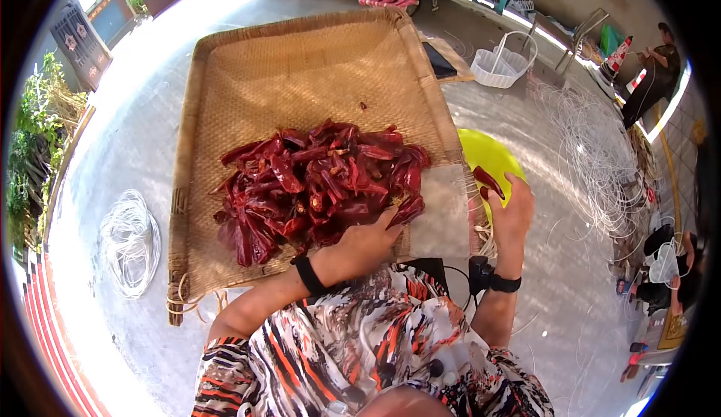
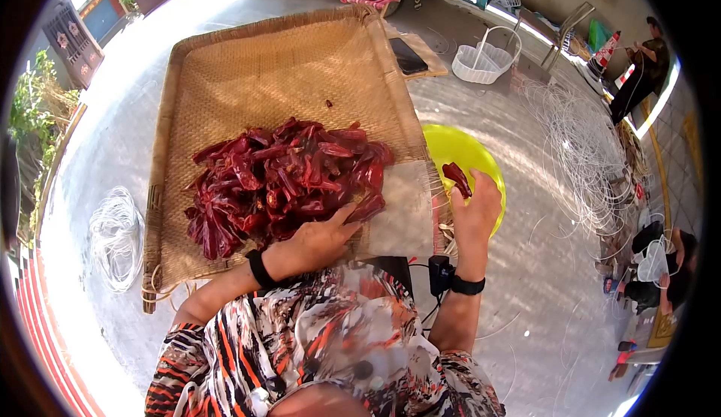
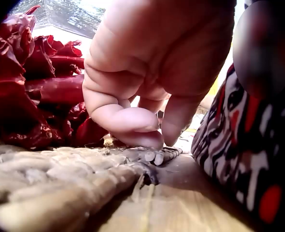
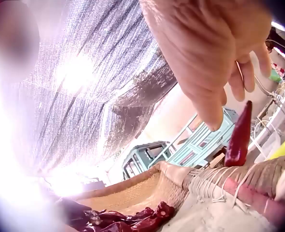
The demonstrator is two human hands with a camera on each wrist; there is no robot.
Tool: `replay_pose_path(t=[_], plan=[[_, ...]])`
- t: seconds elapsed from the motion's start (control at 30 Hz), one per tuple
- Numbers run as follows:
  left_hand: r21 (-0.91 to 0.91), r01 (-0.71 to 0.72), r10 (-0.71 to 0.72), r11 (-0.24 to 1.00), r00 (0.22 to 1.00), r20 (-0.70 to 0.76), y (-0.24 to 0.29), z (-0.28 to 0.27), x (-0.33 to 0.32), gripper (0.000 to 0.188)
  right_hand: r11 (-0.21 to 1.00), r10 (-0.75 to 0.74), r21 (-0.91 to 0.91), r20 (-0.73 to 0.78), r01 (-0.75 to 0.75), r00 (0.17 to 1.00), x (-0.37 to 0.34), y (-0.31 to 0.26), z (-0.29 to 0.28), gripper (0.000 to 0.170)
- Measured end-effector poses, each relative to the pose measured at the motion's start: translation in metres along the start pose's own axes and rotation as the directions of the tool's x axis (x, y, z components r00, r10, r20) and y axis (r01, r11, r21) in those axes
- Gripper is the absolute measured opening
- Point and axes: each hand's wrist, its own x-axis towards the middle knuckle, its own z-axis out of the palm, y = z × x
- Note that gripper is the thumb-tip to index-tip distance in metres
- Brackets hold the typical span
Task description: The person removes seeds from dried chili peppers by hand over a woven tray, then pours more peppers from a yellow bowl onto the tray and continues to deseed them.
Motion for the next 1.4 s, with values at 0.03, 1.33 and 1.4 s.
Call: replay_pose_path(t=[0.03,1.33,1.4], plan=[[-0.031,0.005,-0.006,0.999,0.999,-0.037,-0.002,0.003,0.001,0.045,0.98,0.052,0.183,0.143,-0.078,0.988,0.002,-0.004,0.0,0.047],[0.001,-0.144,0.1,0.99,0.678,-0.728,-0.009,-0.034,-0.003,0.02,0.528,-0.316,0.828,0.399,-0.19,0.861,-0.026,-0.116,0.01,0.035],[-0.111,-0.1,-0.003,0.989,0.732,-0.682,-0.01,-0.033,-0.005,0.019,0.481,-0.262,0.818,0.477,-0.315,0.839,-0.028,-0.113,0.014,0.033]])
